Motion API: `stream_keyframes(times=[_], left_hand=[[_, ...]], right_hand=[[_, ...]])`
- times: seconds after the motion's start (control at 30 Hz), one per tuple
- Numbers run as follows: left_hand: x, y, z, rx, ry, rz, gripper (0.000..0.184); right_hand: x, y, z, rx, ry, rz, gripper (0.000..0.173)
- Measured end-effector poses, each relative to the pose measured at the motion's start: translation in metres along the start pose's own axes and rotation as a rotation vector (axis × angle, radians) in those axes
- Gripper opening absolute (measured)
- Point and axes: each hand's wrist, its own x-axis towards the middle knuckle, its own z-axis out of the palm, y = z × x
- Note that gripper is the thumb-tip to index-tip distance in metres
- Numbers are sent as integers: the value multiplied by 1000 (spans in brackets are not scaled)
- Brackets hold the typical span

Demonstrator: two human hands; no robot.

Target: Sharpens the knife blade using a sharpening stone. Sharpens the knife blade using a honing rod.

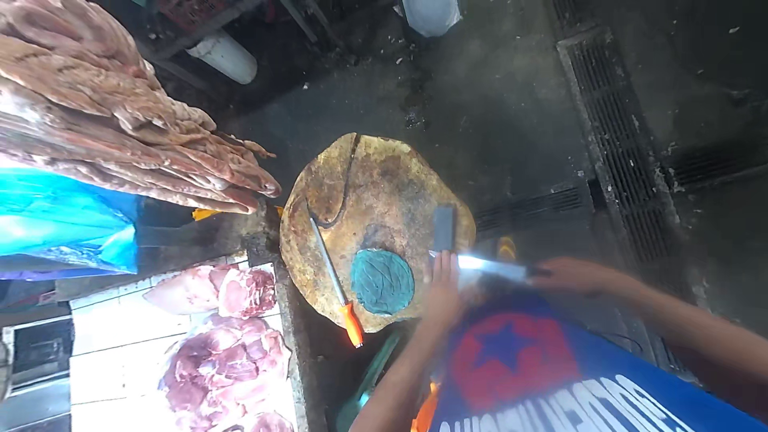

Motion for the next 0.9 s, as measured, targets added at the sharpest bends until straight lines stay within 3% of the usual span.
stream_keyframes(times=[0.07,0.17,0.23,0.33,0.47,0.53,0.67,0.73,0.8,0.9], left_hand=[[25,-33,-17,10,-7,-26,73],[105,-101,-36,20,158,-30,76],[133,-124,-54,12,174,-56,76],[83,-91,-43,33,221,30,76],[-22,-25,8,11,71,20,87],[-17,-25,-2,-13,33,-28,86],[90,-94,-37,-7,169,-80,80],[127,-120,-46,5,219,-85,78],[114,-108,-45,26,240,-43,77],[29,-55,-10,29,162,28,81]], right_hand=[[30,-33,0,-20,68,-41,61],[88,-96,-28,4,207,-35,62],[110,-117,-43,14,220,-22,65],[90,-73,-23,-4,218,-99,59],[21,-3,18,-61,24,-103,61],[23,-16,19,-72,41,-121,61],[90,-95,-29,-49,189,-47,63],[113,-114,-44,-22,241,-45,65],[112,-93,-32,-2,296,-78,60],[52,-32,-2,-47,141,-114,60]])
